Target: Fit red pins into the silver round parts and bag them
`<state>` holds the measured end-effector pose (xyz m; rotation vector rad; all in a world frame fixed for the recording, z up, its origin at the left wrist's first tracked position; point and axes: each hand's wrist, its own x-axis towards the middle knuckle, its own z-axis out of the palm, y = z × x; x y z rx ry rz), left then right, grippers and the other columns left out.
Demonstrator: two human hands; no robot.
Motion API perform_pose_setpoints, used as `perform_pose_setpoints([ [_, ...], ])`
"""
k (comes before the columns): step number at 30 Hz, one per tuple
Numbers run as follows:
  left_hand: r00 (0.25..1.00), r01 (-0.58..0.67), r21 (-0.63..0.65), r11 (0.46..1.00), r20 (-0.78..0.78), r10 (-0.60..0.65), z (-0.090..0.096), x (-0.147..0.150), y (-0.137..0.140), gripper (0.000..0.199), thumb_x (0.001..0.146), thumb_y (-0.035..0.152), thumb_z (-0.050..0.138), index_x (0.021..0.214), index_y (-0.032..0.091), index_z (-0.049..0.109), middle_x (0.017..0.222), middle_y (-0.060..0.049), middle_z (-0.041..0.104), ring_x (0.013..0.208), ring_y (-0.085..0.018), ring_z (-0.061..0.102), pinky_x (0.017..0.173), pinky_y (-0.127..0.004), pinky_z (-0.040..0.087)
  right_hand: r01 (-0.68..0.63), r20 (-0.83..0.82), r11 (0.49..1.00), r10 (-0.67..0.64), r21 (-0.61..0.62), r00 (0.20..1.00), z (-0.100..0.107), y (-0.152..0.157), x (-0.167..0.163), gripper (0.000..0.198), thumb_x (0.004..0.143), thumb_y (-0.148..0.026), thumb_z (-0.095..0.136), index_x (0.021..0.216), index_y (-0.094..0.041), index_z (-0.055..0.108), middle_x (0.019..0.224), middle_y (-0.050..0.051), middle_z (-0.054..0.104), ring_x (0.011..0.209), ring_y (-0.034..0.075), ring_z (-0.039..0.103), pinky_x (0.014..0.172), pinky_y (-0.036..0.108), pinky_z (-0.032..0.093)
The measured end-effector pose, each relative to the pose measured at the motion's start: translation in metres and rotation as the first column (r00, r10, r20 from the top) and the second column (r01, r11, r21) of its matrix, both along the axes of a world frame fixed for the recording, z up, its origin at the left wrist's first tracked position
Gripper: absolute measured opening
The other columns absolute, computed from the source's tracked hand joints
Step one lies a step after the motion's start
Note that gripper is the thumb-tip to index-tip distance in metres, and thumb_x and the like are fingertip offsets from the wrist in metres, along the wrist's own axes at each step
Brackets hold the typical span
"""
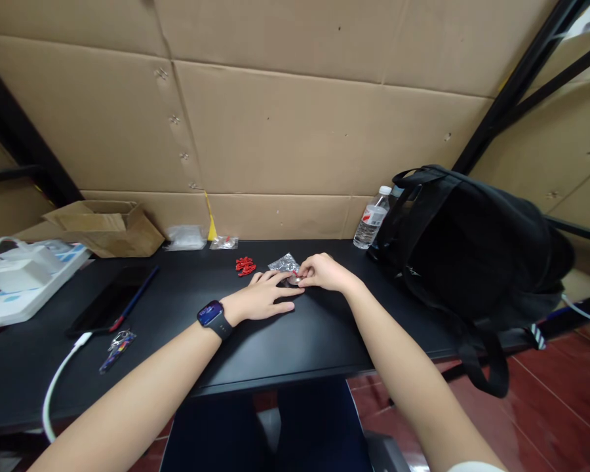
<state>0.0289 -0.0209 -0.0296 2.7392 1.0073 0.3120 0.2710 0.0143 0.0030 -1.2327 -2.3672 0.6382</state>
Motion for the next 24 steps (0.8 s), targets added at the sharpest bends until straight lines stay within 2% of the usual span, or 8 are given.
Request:
perform_pose_setpoints([
  [3,1.0,-0.007,-0.006,1.0,-0.011,0.007,-0.001,0.0,0.0,0.046,0.099,0.061,0.046,0.143,0.051,0.051,0.162,-0.003,0.034,0.147,-0.039,0.028,0.112,-0.065,0.025,-0.027,-0.02,1.0,0.027,-0.005,0.999,-0.002,0.001,-0.001,0.016,0.073,-0.017,0.082,0.088,-0.02,0.078,0.077,0.0,0.075,0.071,0.015,0.071,0.066,0.021,0.049],
  [6,1.0,-0.023,-0.008,1.0,-0.006,0.023,-0.002,0.0,0.0,0.047,0.099,0.062,0.044,0.144,0.051,0.05,0.164,-0.004,0.031,0.148,-0.04,0.025,0.112,-0.066,0.024,0.025,0.023,0.991,-0.028,0.13,0.999,-0.004,0.002,-0.007,0.016,0.072,-0.017,0.084,0.086,-0.021,0.077,0.078,-0.001,0.074,0.07,0.013,0.068,0.064,0.021,0.044],
  [9,1.0,-0.029,-0.013,0.999,0.001,0.03,-0.001,0.0,0.0,0.048,0.098,0.064,0.044,0.144,0.052,0.049,0.166,-0.004,0.026,0.149,-0.041,0.022,0.112,-0.068,0.024,0.107,0.111,0.956,-0.142,0.274,0.984,-0.004,0.002,-0.011,0.018,0.072,-0.027,0.087,0.083,-0.023,0.074,0.083,-0.001,0.073,0.073,0.014,0.066,0.06,0.022,0.036],
  [12,0.999,-0.038,-0.02,0.999,-0.008,0.038,0.0,0.0,-0.001,0.048,0.097,0.064,0.046,0.144,0.052,0.049,0.167,-0.003,0.023,0.151,-0.042,0.019,0.112,-0.07,0.022,0.163,0.187,0.919,-0.242,0.358,0.952,-0.004,0.002,-0.013,0.026,0.072,-0.041,0.088,0.081,-0.024,0.071,0.087,0.0,0.072,0.078,0.017,0.065,0.058,0.024,0.032],
  [16,0.999,-0.054,-0.004,0.999,0.003,0.054,0.001,0.002,-0.002,0.045,0.098,0.062,0.046,0.142,0.052,0.053,0.168,0.0,0.021,0.151,-0.042,0.017,0.113,-0.07,0.02,0.188,0.23,0.885,-0.306,0.425,0.924,-0.007,0.002,-0.017,0.022,0.08,-0.041,0.081,0.09,-0.025,0.069,0.094,0.002,0.071,0.082,0.02,0.066,0.06,0.026,0.034],
  [20,0.998,-0.025,0.038,0.999,0.054,0.023,0.002,0.003,-0.002,0.041,0.098,0.059,0.048,0.136,0.049,0.059,0.164,-0.001,0.03,0.149,-0.04,0.022,0.112,-0.067,0.025,0.26,0.201,0.839,-0.393,0.478,0.897,-0.014,0.005,-0.029,0.019,0.089,-0.035,0.071,0.104,-0.025,0.065,0.105,0.006,0.067,0.085,0.021,0.067,0.064,0.027,0.039],
  [22,0.996,-0.003,0.086,0.996,0.091,-0.005,0.004,0.003,-0.001,0.035,0.098,0.053,0.053,0.13,0.045,0.066,0.157,-0.003,0.042,0.146,-0.038,0.028,0.112,-0.061,0.028,0.253,0.176,0.856,-0.363,0.45,0.915,-0.016,0.007,-0.031,0.02,0.089,-0.032,0.069,0.106,-0.024,0.064,0.107,0.006,0.066,0.087,0.021,0.066,0.067,0.027,0.042],
  [24,0.99,0.003,0.125,0.992,0.139,-0.02,0.008,0.002,0.001,0.026,0.097,0.04,0.056,0.119,0.037,0.071,0.14,-0.004,0.057,0.138,-0.033,0.039,0.11,-0.053,0.034,0.178,0.127,0.908,-0.241,0.379,0.962,-0.015,0.008,-0.027,0.024,0.086,-0.031,0.073,0.107,-0.023,0.063,0.105,0.005,0.065,0.085,0.018,0.065,0.07,0.027,0.044],
])
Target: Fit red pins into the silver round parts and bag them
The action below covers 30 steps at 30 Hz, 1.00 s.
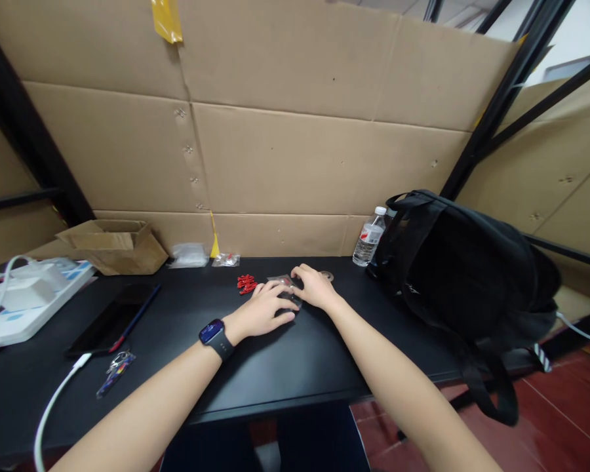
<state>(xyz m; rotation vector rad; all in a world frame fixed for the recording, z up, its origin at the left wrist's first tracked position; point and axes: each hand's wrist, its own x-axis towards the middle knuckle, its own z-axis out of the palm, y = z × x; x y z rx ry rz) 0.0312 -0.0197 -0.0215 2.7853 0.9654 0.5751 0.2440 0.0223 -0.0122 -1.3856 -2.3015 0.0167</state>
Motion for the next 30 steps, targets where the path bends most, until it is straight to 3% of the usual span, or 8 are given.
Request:
perform_pose_setpoints([
  [3,0.994,-0.045,0.009,0.999,0.097,0.044,0.007,-0.003,0.004,0.03,0.089,0.012,0.05,0.109,0.029,0.066,0.114,-0.003,0.066,0.115,-0.023,0.056,0.099,-0.04,0.041,-0.253,-0.182,0.957,0.226,-0.142,0.957,0.006,0.0,0.014,0.033,0.083,-0.03,0.075,0.113,-0.022,0.063,0.1,0.002,0.064,0.074,0.013,0.062,0.069,0.025,0.047],
  [6,0.98,-0.142,0.054,0.988,0.145,0.133,0.01,-0.009,0.007,0.047,0.075,-0.001,0.046,0.112,0.026,0.058,0.111,-0.003,0.066,0.105,-0.021,0.058,0.091,-0.037,0.042,-0.362,-0.335,0.909,0.282,-0.207,0.899,0.011,0.0,0.027,0.021,0.096,-0.02,0.051,0.114,-0.02,0.063,0.097,0.002,0.066,0.069,0.011,0.062,0.069,0.023,0.048],
  [9,0.976,-0.213,0.136,0.967,0.081,0.204,0.009,-0.013,0.009,0.048,0.076,0.001,0.049,0.115,0.026,0.058,0.115,-0.005,0.065,0.108,-0.025,0.056,0.089,-0.039,0.04,-0.315,-0.305,0.935,0.256,-0.165,0.917,0.009,0.001,0.029,0.026,0.086,-0.006,0.054,0.106,-0.02,0.065,0.1,0.002,0.066,0.069,0.009,0.061,0.07,0.023,0.047],
  [12,0.973,-0.232,0.141,0.962,0.036,0.229,0.005,-0.014,0.01,0.024,0.085,0.015,0.057,0.106,0.026,0.062,0.112,-0.006,0.066,0.105,-0.026,0.056,0.087,-0.039,0.039,-0.321,-0.246,0.936,0.28,-0.147,0.928,0.003,0.003,0.022,0.031,0.074,-0.006,0.072,0.102,-0.02,0.068,0.1,0.002,0.064,0.069,0.01,0.059,0.069,0.023,0.046],
  [16,0.964,-0.262,0.1,0.96,0.078,0.255,0.003,-0.013,0.013,0.007,0.092,0.028,0.059,0.095,0.025,0.065,0.1,-0.004,0.07,0.102,-0.025,0.058,0.088,-0.039,0.037,-0.326,-0.232,0.937,0.292,-0.127,0.928,-0.002,0.004,0.015,0.006,0.082,-0.015,0.072,0.087,-0.019,0.072,0.09,0.002,0.067,0.074,0.013,0.06,0.072,0.024,0.046],
  [22,0.925,-0.331,-0.064,0.942,0.175,0.337,0.007,-0.014,0.015,0.012,0.095,0.027,0.054,0.096,0.026,0.065,0.097,0.001,0.075,0.099,-0.023,0.066,0.09,-0.038,0.037,-0.234,-0.356,0.948,0.147,-0.216,0.923,0.002,0.005,0.019,0.006,0.084,-0.023,0.067,0.083,-0.018,0.071,0.072,0.0,0.071,0.066,0.013,0.063,0.068,0.024,0.045],
  [26,0.867,-0.375,-0.203,0.904,0.269,0.42,0.007,-0.01,0.013,0.015,0.09,0.023,0.058,0.104,0.026,0.057,0.09,0.004,0.077,0.087,-0.019,0.07,0.086,-0.035,0.04,-0.248,-0.508,0.917,0.059,-0.313,0.859,-0.003,0.006,0.017,0.018,0.08,-0.022,0.068,0.096,-0.019,0.062,0.072,-0.001,0.074,0.063,0.013,0.065,0.063,0.022,0.046],
  [30,0.866,-0.39,-0.172,0.905,0.264,0.424,0.002,-0.006,0.013,0.023,0.091,0.022,0.055,0.112,0.029,0.051,0.085,0.006,0.077,0.089,-0.02,0.07,0.09,-0.037,0.036,-0.202,-0.498,0.923,0.013,-0.328,0.867,-0.01,0.007,0.014,0.043,0.078,-0.016,0.065,0.116,-0.025,0.049,0.067,-0.007,0.072,0.056,0.013,0.063,0.059,0.021,0.045],
])
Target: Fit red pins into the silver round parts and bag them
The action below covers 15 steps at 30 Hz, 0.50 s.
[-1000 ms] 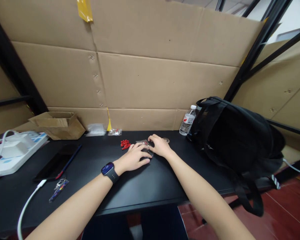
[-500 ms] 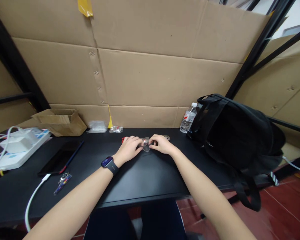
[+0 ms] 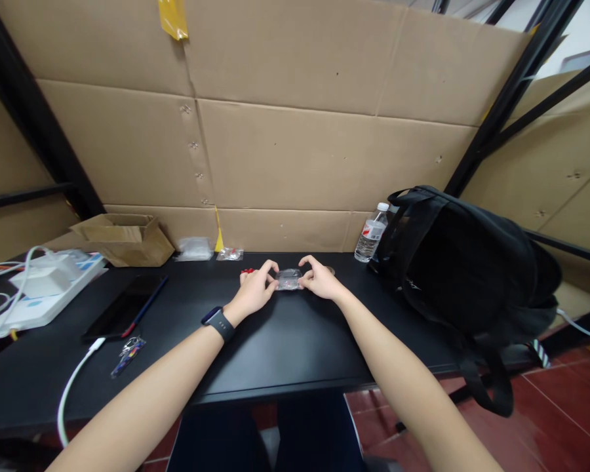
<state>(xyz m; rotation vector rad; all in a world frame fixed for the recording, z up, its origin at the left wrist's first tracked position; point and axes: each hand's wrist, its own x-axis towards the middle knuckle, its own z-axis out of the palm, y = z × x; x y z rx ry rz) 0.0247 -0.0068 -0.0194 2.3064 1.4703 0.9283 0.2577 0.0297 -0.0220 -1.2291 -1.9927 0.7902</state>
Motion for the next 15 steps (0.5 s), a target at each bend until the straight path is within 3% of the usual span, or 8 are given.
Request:
perform_pose_setpoints([
  [4,0.998,-0.028,0.066,0.997,-0.054,0.031,-0.0057,0.003,0.0021,0.023,0.094,0.022,0.052,0.115,0.03,0.05,0.084,0.004,0.076,0.093,-0.022,0.069,0.089,-0.039,0.032,-0.012,0.059,0.998,0.008,0.063,0.998,-0.0009,-0.0008,-0.001,0.039,0.08,-0.013,0.061,0.115,-0.026,0.052,0.066,-0.008,0.072,0.058,0.013,0.065,0.063,0.02,0.046],
  [8,0.997,-0.03,0.089,0.996,-0.074,0.037,-0.0078,0.0053,0.0022,0.024,0.095,0.021,0.052,0.116,0.03,0.051,0.083,0.004,0.076,0.09,-0.021,0.068,0.088,-0.037,0.031,-0.037,0.161,0.993,0.018,0.115,0.987,0.0016,-0.0015,-0.0013,0.019,0.082,-0.01,0.06,0.095,-0.023,0.066,0.069,-0.005,0.073,0.064,0.012,0.066,0.067,0.02,0.045],
  [13,0.995,-0.043,0.111,0.993,-0.08,0.052,-0.0085,0.0057,0.0011,0.04,0.095,0.021,0.053,0.133,0.033,0.047,0.085,0.003,0.075,0.094,-0.022,0.066,0.09,-0.038,0.03,-0.062,0.231,0.988,0.029,0.14,0.973,0.0012,0.0001,-0.0021,0.026,0.083,-0.008,0.059,0.097,-0.022,0.076,0.069,-0.002,0.073,0.066,0.013,0.067,0.07,0.022,0.045],
  [15,0.992,-0.032,0.103,0.994,-0.115,0.044,-0.01,0.0054,0.0019,0.037,0.097,0.022,0.051,0.131,0.034,0.052,0.089,0.001,0.075,0.096,-0.023,0.064,0.091,-0.04,0.03,-0.047,0.236,0.988,0.011,0.147,0.972,0.0011,-0.0006,-0.002,0.027,0.083,-0.008,0.06,0.099,-0.023,0.076,0.071,-0.003,0.074,0.068,0.014,0.068,0.071,0.023,0.045],
])
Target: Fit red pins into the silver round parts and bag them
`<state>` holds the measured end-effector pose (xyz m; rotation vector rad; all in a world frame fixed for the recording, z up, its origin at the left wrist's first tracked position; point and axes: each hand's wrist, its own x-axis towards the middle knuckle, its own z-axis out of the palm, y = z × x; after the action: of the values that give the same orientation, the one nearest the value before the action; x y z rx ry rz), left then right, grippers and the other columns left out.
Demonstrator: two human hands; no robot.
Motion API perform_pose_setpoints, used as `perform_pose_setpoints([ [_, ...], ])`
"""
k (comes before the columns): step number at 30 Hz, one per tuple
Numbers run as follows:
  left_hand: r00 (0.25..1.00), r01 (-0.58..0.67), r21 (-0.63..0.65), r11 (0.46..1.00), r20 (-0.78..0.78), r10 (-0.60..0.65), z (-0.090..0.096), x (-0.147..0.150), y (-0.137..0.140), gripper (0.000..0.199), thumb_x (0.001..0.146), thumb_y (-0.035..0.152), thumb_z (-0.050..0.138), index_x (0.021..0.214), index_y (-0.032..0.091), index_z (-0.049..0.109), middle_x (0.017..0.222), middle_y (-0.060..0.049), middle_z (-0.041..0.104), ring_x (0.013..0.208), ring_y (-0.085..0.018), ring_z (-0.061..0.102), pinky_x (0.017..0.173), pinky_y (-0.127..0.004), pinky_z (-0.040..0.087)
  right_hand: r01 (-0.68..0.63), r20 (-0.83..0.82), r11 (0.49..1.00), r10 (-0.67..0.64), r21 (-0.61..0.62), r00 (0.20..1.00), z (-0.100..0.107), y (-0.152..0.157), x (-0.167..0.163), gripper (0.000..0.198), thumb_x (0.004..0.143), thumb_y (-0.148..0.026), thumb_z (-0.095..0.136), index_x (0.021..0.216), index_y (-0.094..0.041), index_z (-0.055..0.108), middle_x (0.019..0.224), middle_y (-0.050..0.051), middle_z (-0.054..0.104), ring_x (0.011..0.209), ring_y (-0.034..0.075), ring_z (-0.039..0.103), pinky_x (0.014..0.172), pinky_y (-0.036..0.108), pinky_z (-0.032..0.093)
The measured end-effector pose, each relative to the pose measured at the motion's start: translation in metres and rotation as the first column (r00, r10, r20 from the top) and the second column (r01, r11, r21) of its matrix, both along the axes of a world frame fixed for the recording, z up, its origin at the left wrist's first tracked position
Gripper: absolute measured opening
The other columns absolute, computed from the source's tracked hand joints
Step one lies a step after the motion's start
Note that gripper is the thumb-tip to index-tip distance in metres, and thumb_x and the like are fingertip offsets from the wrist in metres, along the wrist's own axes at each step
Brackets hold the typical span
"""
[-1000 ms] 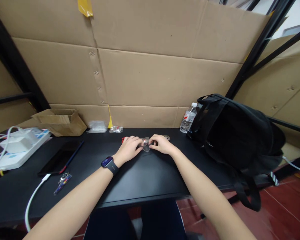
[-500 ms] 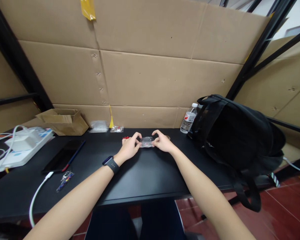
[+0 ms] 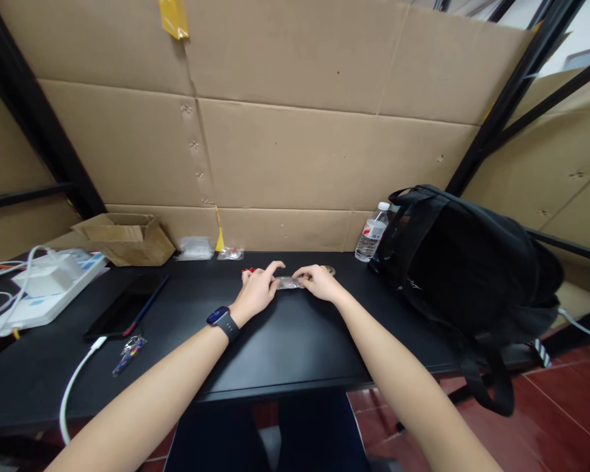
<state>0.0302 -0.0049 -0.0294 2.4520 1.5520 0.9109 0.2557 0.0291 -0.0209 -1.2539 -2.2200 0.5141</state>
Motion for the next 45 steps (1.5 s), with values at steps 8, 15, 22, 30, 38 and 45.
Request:
perform_pose_setpoints([
  [8,0.992,-0.018,-0.011,1.0,-0.129,0.017,-0.006,0.002,0.0,0.039,0.105,0.044,0.035,0.116,0.033,0.072,0.115,-0.006,0.068,0.111,-0.028,0.053,0.093,-0.046,0.034,0.033,0.1,0.999,-0.036,0.035,0.994,0.001,-0.001,0.003,0.024,0.084,-0.01,0.058,0.091,-0.023,0.076,0.071,-0.002,0.072,0.068,0.014,0.066,0.068,0.023,0.044],
  [15,0.981,0.083,0.0,0.997,-0.177,-0.082,-0.006,0.001,-0.002,0.029,0.09,0.035,0.061,0.117,0.027,0.07,0.127,-0.007,0.068,0.127,-0.032,0.045,0.099,-0.05,0.033,-0.096,0.142,0.983,0.073,0.158,0.987,-0.001,0.0,0.005,0.037,0.067,-0.004,0.074,0.101,-0.019,0.076,0.107,0.006,0.065,0.09,0.017,0.063,0.083,0.027,0.048],
  [22,0.995,0.005,-0.033,0.999,-0.098,-0.008,-0.001,0.003,0.001,0.03,0.101,0.033,0.044,0.11,0.029,0.072,0.111,-0.006,0.075,0.115,-0.028,0.057,0.098,-0.048,0.031,-0.093,0.072,0.975,0.08,0.201,0.994,0.002,0.001,0.001,0.01,0.089,-0.02,0.067,0.094,-0.019,0.076,0.103,0.007,0.075,0.099,0.021,0.066,0.094,0.034,0.046],
  [30,0.999,-0.038,-0.068,0.997,-0.031,0.036,0.005,0.0,-0.002,0.024,0.098,0.03,0.049,0.109,0.026,0.07,0.091,-0.003,0.075,0.099,-0.025,0.065,0.093,-0.042,0.034,-0.006,-0.046,1.0,0.004,-0.023,0.999,0.0,0.002,0.003,0.017,0.093,-0.029,0.062,0.091,-0.019,0.075,0.083,0.004,0.078,0.075,0.017,0.071,0.069,0.024,0.046],
  [38,0.921,0.292,-0.026,0.956,-0.262,-0.288,0.003,0.006,-0.015,0.038,0.103,0.031,0.042,0.138,0.035,0.056,0.136,-0.006,0.059,0.121,-0.025,0.056,0.094,-0.04,0.04,0.179,0.078,0.984,-0.18,0.026,0.981,-0.008,0.007,-0.002,0.017,0.09,-0.029,0.061,0.083,-0.02,0.075,0.073,0.003,0.075,0.07,0.016,0.068,0.064,0.023,0.042],
  [45,0.897,0.204,-0.001,0.979,-0.399,-0.187,0.006,0.021,-0.002,0.041,0.103,0.044,0.041,0.141,0.036,0.054,0.147,-0.009,0.053,0.127,-0.033,0.05,0.104,-0.054,0.031,0.353,0.029,0.929,-0.358,0.112,0.933,0.008,0.004,0.007,0.013,0.085,-0.03,0.065,0.095,-0.024,0.072,0.084,0.0,0.075,0.077,0.016,0.068,0.062,0.024,0.041],
])
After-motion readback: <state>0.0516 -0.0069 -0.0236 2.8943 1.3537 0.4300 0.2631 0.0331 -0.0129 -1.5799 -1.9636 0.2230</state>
